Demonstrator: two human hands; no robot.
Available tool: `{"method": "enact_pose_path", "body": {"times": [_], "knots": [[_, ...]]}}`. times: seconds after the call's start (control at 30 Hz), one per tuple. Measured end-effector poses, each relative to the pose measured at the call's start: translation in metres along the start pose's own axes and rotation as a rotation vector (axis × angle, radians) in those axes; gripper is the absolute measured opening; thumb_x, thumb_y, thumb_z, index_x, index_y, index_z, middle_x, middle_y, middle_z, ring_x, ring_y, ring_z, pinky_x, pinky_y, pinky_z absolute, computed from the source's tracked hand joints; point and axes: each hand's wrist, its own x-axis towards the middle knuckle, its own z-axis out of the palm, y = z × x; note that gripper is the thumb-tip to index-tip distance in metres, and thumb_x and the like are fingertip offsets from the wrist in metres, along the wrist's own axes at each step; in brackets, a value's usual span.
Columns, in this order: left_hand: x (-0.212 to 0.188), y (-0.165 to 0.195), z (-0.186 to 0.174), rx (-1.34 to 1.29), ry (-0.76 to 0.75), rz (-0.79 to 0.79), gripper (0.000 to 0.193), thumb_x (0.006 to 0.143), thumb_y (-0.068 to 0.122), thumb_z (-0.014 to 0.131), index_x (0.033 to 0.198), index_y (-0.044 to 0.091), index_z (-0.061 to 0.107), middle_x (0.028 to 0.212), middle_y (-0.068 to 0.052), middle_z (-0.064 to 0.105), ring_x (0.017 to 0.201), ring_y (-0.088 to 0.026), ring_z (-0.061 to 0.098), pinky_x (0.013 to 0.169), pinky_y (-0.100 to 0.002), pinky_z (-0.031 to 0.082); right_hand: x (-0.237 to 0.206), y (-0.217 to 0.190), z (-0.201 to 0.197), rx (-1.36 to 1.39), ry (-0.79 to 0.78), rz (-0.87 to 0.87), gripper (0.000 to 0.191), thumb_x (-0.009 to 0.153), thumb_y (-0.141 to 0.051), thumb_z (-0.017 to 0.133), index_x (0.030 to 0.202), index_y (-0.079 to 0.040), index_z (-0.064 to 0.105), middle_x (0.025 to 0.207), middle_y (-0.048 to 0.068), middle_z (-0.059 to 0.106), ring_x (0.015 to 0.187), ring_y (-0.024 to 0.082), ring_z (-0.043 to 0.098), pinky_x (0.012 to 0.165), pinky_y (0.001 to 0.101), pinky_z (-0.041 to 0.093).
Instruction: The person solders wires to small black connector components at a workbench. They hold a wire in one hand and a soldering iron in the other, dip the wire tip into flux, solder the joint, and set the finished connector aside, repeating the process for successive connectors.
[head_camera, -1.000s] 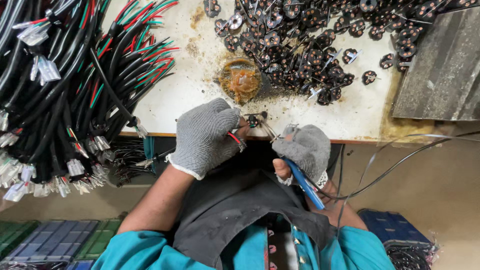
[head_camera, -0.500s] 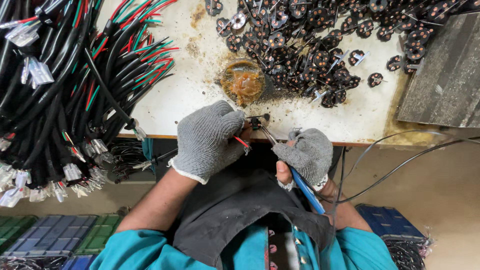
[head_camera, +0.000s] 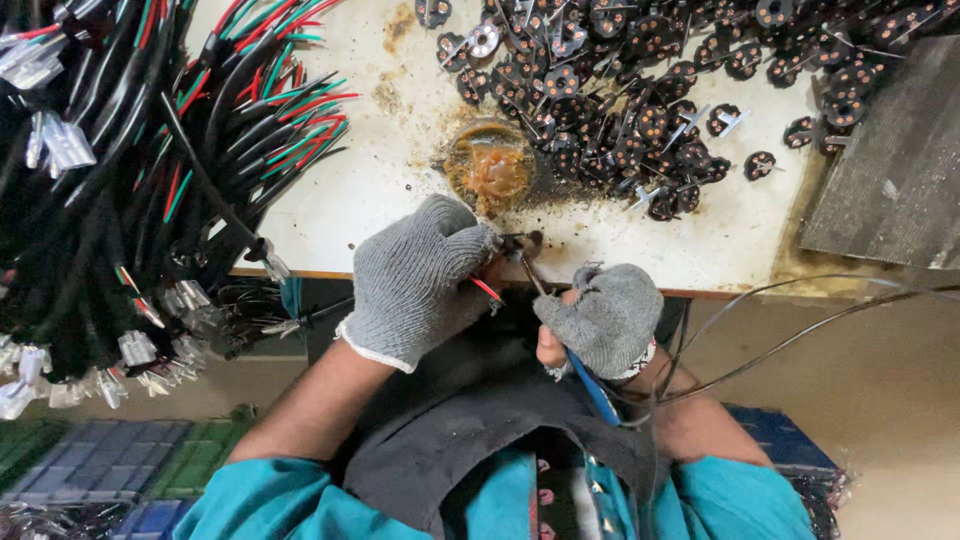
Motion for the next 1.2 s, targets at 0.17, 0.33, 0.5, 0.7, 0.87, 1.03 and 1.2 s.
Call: {"method": "enact_pose_path", "body": {"times": [0.17, 0.33, 0.5, 0.7, 0.87, 1.03, 1.2], "knots": [[0.001, 0.000, 0.003, -0.018, 0.008, 0.020, 0.022, 0.076, 0.022, 0.083, 0.086, 0.018, 0.064, 0.091, -0.004, 0.063, 0.076, -0.028, 0.066, 0.062, -0.041, 0.051, 0.003, 0.002, 0.002, -0.114, 0.352, -0.389, 0.037, 0.056, -0.030, 0.081, 0.092, -0.026, 0.078, 0.061, -0.007, 0.061, 0.051, 0.022, 0.059, 0.045, 0.0428, 0.039], [-0.001, -0.002, 0.003, -0.029, 0.016, 0.032, 0.024, 0.073, 0.022, 0.082, 0.089, 0.015, 0.065, 0.091, -0.004, 0.064, 0.077, -0.029, 0.066, 0.062, -0.042, 0.051, 0.004, -0.001, 0.001, -0.110, 0.341, -0.384, 0.023, 0.071, -0.027, 0.086, 0.091, -0.031, 0.074, 0.067, -0.007, 0.067, 0.053, 0.020, 0.060, 0.048, 0.0408, 0.041], [-0.001, -0.002, 0.003, -0.013, 0.020, 0.027, 0.024, 0.072, 0.022, 0.082, 0.086, 0.016, 0.063, 0.092, -0.005, 0.064, 0.078, -0.028, 0.067, 0.063, -0.041, 0.051, 0.006, -0.001, -0.004, -0.103, 0.388, -0.434, 0.028, 0.068, -0.028, 0.084, 0.095, -0.026, 0.077, 0.066, -0.006, 0.068, 0.052, 0.022, 0.061, 0.047, 0.0422, 0.041], [0.000, -0.002, 0.002, -0.013, 0.003, 0.030, 0.027, 0.069, 0.024, 0.083, 0.086, 0.016, 0.064, 0.090, -0.005, 0.063, 0.078, -0.029, 0.066, 0.063, -0.042, 0.051, 0.006, -0.009, -0.012, -0.039, 0.498, -0.413, 0.028, 0.069, -0.025, 0.079, 0.097, -0.019, 0.075, 0.070, 0.002, 0.064, 0.063, 0.029, 0.061, 0.058, 0.0461, 0.045], [0.000, -0.003, 0.002, -0.014, 0.004, 0.032, 0.028, 0.068, 0.026, 0.084, 0.087, 0.016, 0.064, 0.088, -0.005, 0.061, 0.077, -0.029, 0.066, 0.062, -0.042, 0.050, 0.008, -0.008, -0.015, -0.058, 0.463, -0.419, 0.027, 0.068, -0.026, 0.077, 0.094, -0.018, 0.078, 0.071, 0.001, 0.065, 0.061, 0.028, 0.060, 0.058, 0.0458, 0.045], [-0.002, -0.003, 0.002, -0.041, 0.044, 0.040, 0.031, 0.074, 0.031, 0.085, 0.091, 0.015, 0.065, 0.089, -0.006, 0.061, 0.076, -0.028, 0.065, 0.062, -0.041, 0.049, 0.010, -0.005, -0.007, -0.101, 0.250, -0.374, 0.008, 0.075, -0.031, 0.081, 0.072, -0.025, 0.076, 0.059, -0.007, 0.065, 0.047, 0.020, 0.058, 0.045, 0.0394, 0.041], [0.000, -0.001, 0.003, -0.011, 0.016, 0.021, 0.030, 0.073, 0.031, 0.086, 0.087, 0.015, 0.064, 0.088, -0.005, 0.061, 0.075, -0.028, 0.065, 0.061, -0.041, 0.049, 0.009, -0.013, -0.007, 0.019, 0.027, -0.089, 0.029, 0.085, -0.031, 0.077, 0.059, -0.026, 0.068, 0.052, -0.009, 0.064, 0.044, 0.016, 0.059, 0.043, 0.0375, 0.043]]}}
